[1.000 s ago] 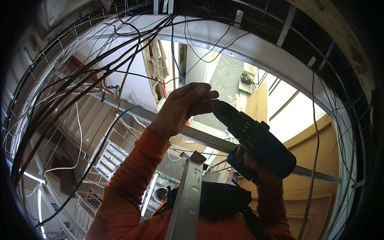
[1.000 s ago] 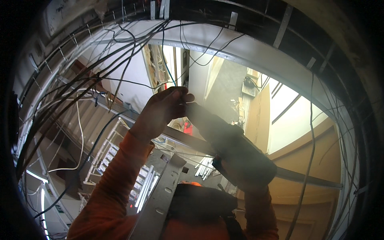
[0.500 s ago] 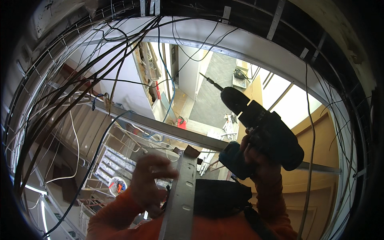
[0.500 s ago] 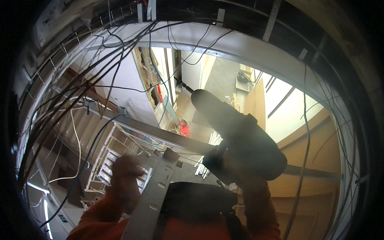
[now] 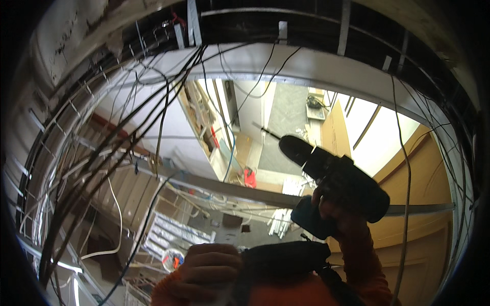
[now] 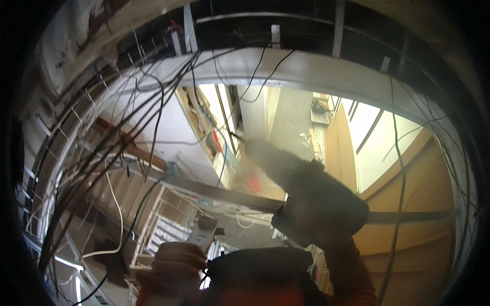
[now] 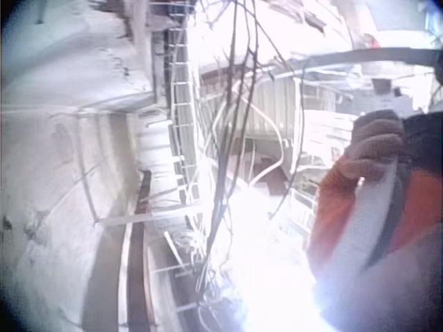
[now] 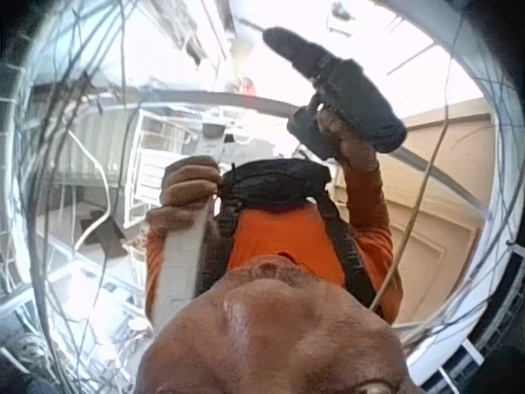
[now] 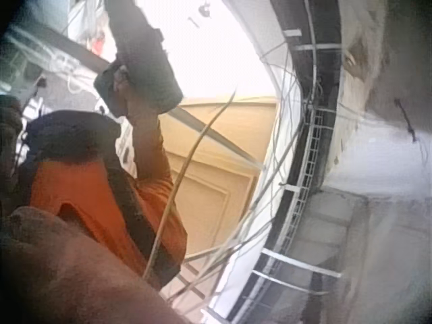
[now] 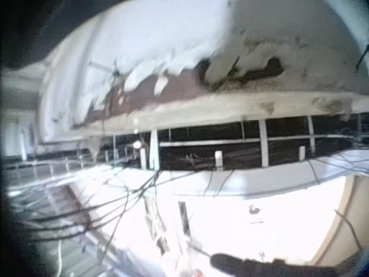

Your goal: The person cuts a metal ceiling grid profile with a utility knife, then positions and secures the profile to the ceiling using a cordless drill and screws. The work is performed on scaffolding in a room under renovation.

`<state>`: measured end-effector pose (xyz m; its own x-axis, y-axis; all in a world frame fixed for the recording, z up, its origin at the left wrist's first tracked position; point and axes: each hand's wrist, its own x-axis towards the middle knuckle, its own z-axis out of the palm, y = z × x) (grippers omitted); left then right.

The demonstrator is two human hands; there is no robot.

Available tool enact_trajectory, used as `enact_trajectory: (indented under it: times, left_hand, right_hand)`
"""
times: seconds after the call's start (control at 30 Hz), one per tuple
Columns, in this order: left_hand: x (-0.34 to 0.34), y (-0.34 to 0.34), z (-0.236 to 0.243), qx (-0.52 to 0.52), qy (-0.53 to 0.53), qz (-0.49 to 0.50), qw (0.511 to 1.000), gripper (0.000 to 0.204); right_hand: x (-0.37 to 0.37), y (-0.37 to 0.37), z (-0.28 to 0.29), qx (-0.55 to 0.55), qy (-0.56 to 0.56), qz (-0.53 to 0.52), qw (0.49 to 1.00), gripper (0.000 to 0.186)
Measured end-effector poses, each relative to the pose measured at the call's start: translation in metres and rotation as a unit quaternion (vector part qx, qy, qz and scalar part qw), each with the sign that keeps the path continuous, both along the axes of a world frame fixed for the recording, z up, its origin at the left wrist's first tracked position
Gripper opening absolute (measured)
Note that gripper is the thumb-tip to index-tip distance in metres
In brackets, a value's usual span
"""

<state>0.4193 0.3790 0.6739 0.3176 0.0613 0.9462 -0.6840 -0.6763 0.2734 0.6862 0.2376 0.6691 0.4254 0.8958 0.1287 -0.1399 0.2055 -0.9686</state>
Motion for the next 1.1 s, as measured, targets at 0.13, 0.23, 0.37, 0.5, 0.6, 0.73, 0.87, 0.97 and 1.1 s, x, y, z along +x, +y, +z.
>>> enact_trajectory:
  times: [0.13,0.23,0.37,0.5,0.6,0.73,0.87,0.97,1.1]
  left_hand:
    - [-0.016,0.026,0.012,-0.154,-0.087,-0.008,0.984,0.039]
    - [-0.017,0.044,0.030,-0.258,-0.144,-0.043,0.954,0.048]
    - [-0.005,0.075,0.056,-0.272,-0.162,0.060,0.947,0.056]
    - [0.005,0.102,0.076,-0.331,-0.082,0.067,0.938,0.069]
    - [0.008,0.116,0.086,-0.385,-0.057,0.007,0.921,0.071]
    - [0.013,0.124,0.091,-0.371,-0.022,0.135,0.919,0.053]
    - [0.020,0.123,0.093,-0.307,-0.009,0.183,0.934,0.053]
    - [0.023,0.122,0.093,-0.299,-0.004,0.185,0.936,0.053]
    - [0.026,0.126,0.080,-0.221,-0.036,0.256,0.940,0.045]
  right_hand:
    - [0.003,0.008,0.002,0.032,0.041,-0.011,0.999,0.025]
    - [-0.005,0.014,0.010,0.030,0.053,-0.006,0.998,0.024]
    - [-0.016,0.011,0.024,-0.013,0.048,-0.025,0.998,0.022]
    - [-0.025,0.000,0.034,-0.085,0.036,-0.052,0.994,0.020]
    - [-0.033,0.000,0.034,-0.057,-0.061,-0.084,0.993,0.017]
    - [-0.044,0.003,0.041,-0.003,-0.261,-0.090,0.961,0.020]
    - [-0.062,0.004,0.057,-0.014,0.019,-0.102,0.994,0.025]
    - [-0.068,0.005,0.058,0.006,0.074,-0.094,0.993,0.028]
    - [-0.048,0.008,0.033,0.024,-0.044,-0.085,0.995,0.034]
